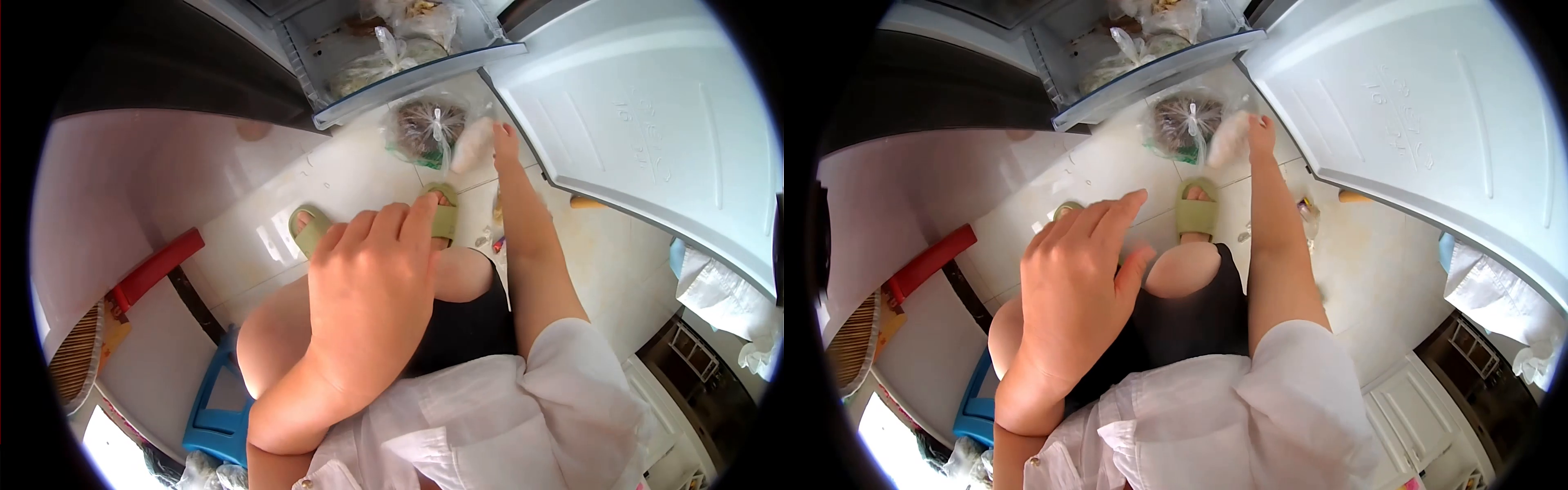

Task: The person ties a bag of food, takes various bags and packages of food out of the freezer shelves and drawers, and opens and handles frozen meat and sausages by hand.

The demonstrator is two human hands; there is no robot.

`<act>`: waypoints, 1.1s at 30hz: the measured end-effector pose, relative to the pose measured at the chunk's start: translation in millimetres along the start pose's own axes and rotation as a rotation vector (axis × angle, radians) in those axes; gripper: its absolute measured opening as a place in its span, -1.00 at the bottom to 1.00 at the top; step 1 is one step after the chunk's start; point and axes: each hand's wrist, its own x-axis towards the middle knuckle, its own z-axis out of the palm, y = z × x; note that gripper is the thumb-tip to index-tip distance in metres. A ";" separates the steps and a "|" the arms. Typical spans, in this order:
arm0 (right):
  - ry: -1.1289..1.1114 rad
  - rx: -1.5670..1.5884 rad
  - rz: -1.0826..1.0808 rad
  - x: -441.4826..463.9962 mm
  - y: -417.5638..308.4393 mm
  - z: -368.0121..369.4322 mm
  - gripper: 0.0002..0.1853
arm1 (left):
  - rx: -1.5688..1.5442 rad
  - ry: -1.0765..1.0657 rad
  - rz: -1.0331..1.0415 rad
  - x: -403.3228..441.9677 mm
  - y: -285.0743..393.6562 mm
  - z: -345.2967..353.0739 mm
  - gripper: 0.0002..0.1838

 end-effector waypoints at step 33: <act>-0.675 -1.363 -1.140 -150.7 -318.7 93.0 -0.49 | 0.170 0.125 -0.009 8.7 -7.6 25.4 -0.64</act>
